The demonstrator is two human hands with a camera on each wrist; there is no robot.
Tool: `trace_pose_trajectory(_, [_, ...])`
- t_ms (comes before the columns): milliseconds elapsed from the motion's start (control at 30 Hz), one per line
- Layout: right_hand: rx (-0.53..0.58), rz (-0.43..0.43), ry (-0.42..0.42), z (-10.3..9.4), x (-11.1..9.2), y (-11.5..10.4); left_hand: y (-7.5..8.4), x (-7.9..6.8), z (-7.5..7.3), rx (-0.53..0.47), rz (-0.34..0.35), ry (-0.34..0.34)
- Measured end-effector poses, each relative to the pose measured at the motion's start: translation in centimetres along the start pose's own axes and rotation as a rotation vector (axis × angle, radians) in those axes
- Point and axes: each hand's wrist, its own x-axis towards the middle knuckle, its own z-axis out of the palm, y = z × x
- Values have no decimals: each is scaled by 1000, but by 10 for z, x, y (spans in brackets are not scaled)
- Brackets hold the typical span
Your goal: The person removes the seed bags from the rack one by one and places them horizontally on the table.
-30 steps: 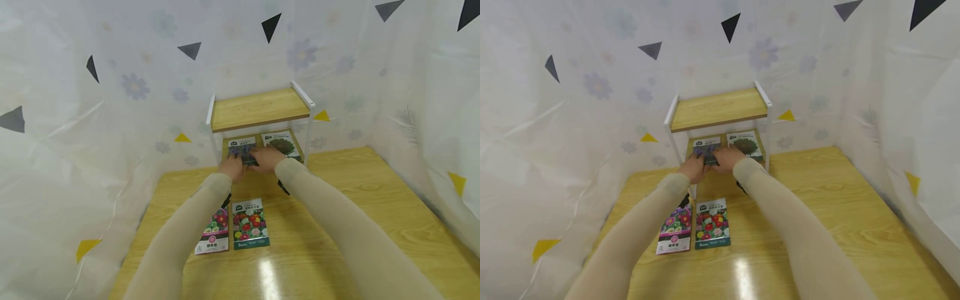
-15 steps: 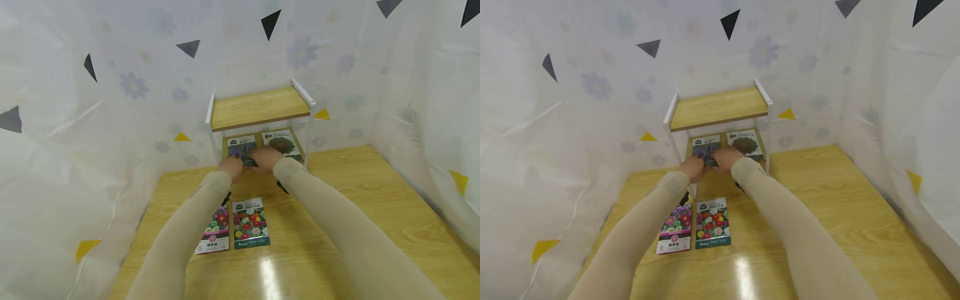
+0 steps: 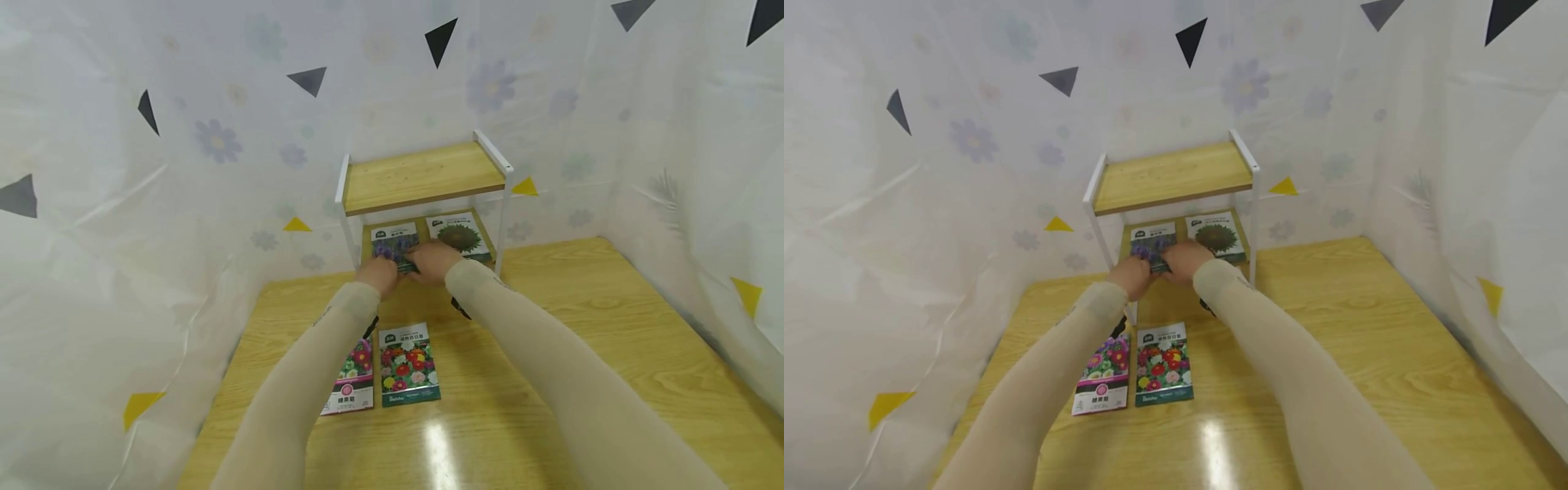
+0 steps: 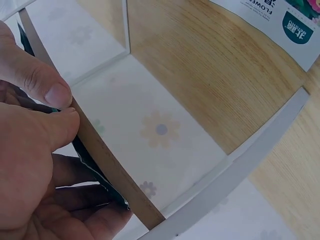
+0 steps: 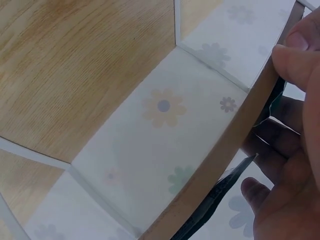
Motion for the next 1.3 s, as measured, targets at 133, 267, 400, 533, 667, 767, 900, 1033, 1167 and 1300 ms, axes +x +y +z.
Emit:
trace_pose_trajectory(133, [6,7,28,1,-3,-2,1,0,4,3,-8,12])
trace_pose_trajectory(267, [12,8,63,2,-5,-3,3,0,7,-2,-13,26])
trace_pose_trajectory(400, [20,8,65,2,-8,-5,4,-3,7,9,-12,33])
trace_pose_trajectory(533, [20,17,53,3,-9,-8,5,-7,6,47,7,33])
trace_pose_trajectory(667, [22,29,51,3,-10,-12,5,-10,6,78,29,41])
trace_pose_trajectory(767, [14,29,54,3,-11,-14,5,-13,8,104,37,51])
trace_pose_trajectory(900, [8,24,59,4,-14,-17,6,-16,11,132,46,71])
trace_pose_trajectory(1033, [-12,21,64,5,-17,-19,6,-19,12,144,54,82])
trace_pose_trajectory(1167, [-34,-1,79,6,-20,-21,5,-20,14,148,68,94])
trace_pose_trajectory(1300, [-85,-24,102,9,-21,-22,3,-19,16,157,86,106])
